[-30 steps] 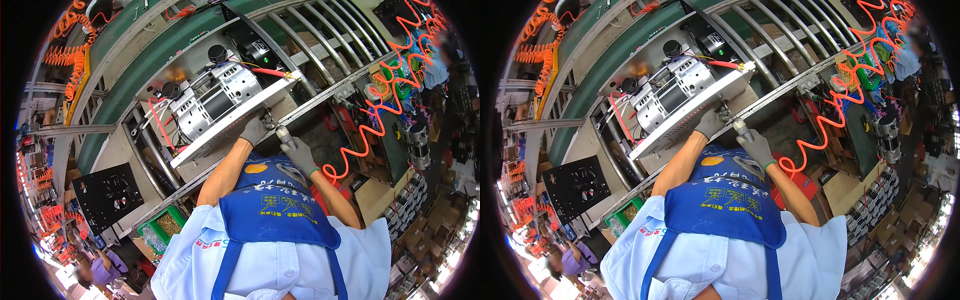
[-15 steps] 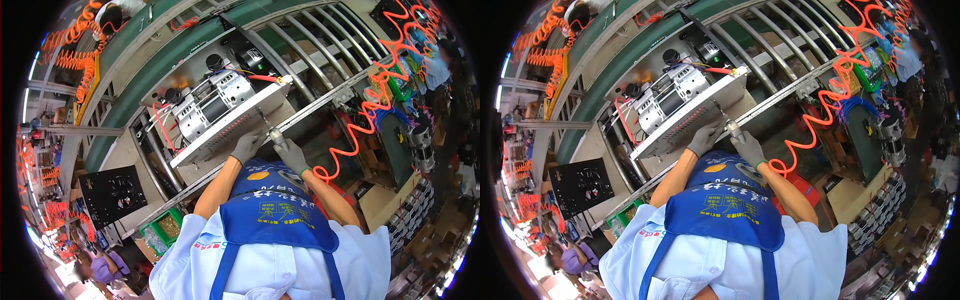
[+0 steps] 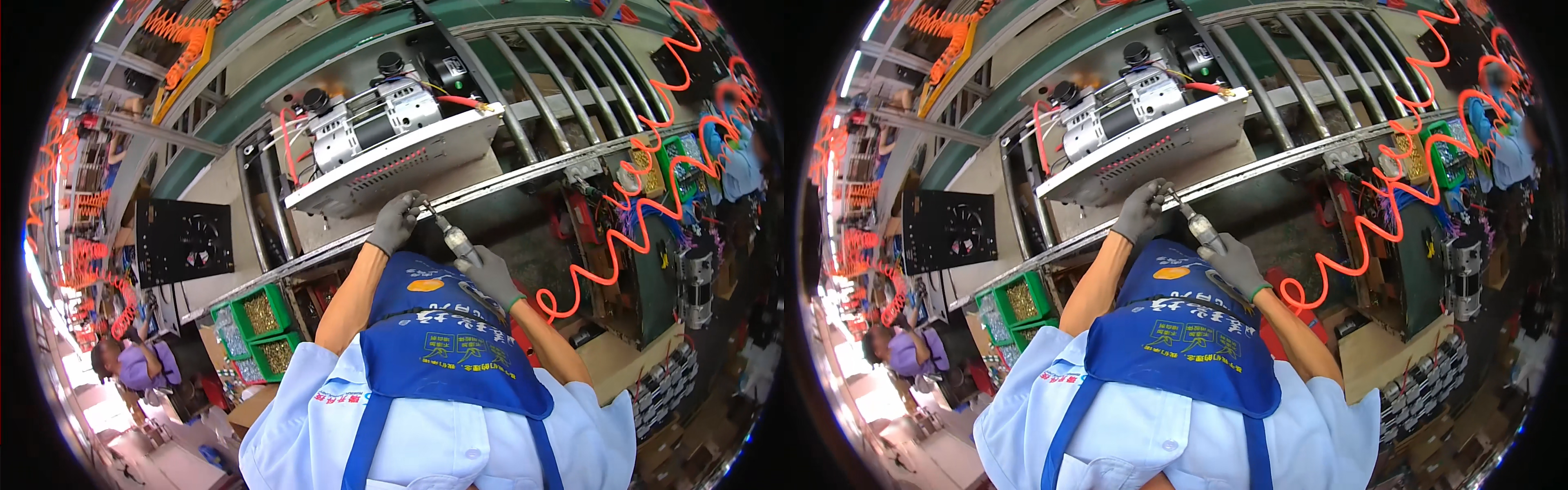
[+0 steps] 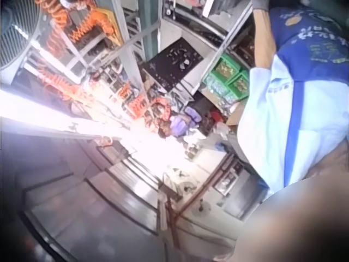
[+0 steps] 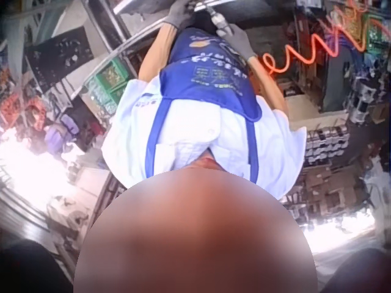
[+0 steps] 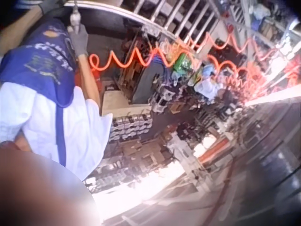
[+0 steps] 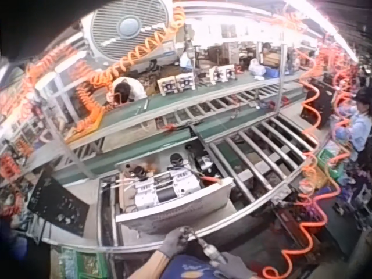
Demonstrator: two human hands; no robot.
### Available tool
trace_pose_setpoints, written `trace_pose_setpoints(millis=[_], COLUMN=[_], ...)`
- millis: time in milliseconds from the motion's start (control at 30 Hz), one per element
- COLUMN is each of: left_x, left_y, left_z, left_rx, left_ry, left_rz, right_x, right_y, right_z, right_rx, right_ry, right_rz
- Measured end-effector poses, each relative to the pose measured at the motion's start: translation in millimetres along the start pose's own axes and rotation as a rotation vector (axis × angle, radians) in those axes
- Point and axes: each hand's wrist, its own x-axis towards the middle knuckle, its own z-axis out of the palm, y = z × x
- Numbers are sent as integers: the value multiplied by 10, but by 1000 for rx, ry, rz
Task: The person assembles an electronic device on a factory assembly line. They connect red and black wires to a circuit board, install a motor, and secure components using a pneumatic screwdriver. The person also handles a cooling fan and places the assembled unit into a cardboard box.
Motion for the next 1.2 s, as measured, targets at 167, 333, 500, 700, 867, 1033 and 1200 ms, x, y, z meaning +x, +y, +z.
trace_pose_setpoints(millis=[167, 333, 500, 700, 867, 1033, 1200], left_x=[-302, -296, -469, -299, -148, -137, -34], left_y=[-3, 15, 124, 256, 541, 704, 679], left_z=[-39, -421, -722, -1226, -1340, -1432, -1509], left_rx=[-265, -460, -548, -313, -346, -132, 80], left_ry=[-5, -226, -315, -55, -99, -36, 21], left_rz=[-120, -237, -278, -131, -232, -186, -153], right_x=[-133, -111, 40, 189, 265, 283, 269], right_y=[-243, -372, -549, -725, -822, -1062, -974], right_z=[42, 208, 516, 1196, 1652, 1738, 2040], right_rx=[37, -36, -6, -22, -46, 204, -8], right_ry=[-79, -120, -212, -142, 33, -140, 128], right_rz=[-15, -46, -16, 33, -8, 289, 104])
